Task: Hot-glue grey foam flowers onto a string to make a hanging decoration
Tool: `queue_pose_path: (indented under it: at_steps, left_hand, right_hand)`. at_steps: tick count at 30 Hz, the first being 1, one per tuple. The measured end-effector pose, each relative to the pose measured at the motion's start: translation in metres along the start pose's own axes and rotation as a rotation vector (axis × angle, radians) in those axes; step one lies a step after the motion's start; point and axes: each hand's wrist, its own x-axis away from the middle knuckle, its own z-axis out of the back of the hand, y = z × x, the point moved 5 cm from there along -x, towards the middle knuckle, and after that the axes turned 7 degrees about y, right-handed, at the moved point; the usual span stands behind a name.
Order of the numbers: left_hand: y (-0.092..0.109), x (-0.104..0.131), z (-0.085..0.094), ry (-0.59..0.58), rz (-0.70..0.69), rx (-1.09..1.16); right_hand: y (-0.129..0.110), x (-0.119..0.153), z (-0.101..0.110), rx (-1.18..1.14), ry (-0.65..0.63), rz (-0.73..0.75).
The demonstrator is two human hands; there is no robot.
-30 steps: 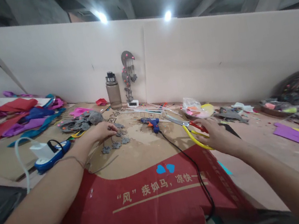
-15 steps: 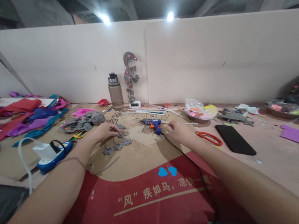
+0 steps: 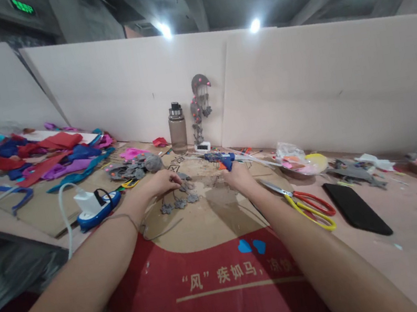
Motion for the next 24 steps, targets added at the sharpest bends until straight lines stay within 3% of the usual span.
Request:
queue_pose_path:
  at_steps: [5, 8, 14, 19, 24]
  left_hand:
    - [0.001, 0.0, 0.001, 0.0, -0.003, -0.006]
    - [0.004, 0.001, 0.002, -0.007, -0.017, -0.034]
    - [0.01, 0.003, 0.004, -0.019, -0.029, -0.093]
    - [0.01, 0.003, 0.004, 0.007, -0.026, -0.092]
    - [0.01, 0.003, 0.004, 0.025, -0.019, -0.085]
  right_hand:
    - [-0.001, 0.027, -0.03, -0.381, -0.212, -0.092]
    - [0.0, 0.037, -0.042, -0.497, -0.304, -0.128]
    - [0.001, 0.035, -0.044, -0.516, -0.375, -0.188]
    - [-0.005, 0.035, -0.043, -0.561, -0.442, -0.153]
    - [-0.008, 0.031, -0.043, -0.59, -0.384, -0.111]
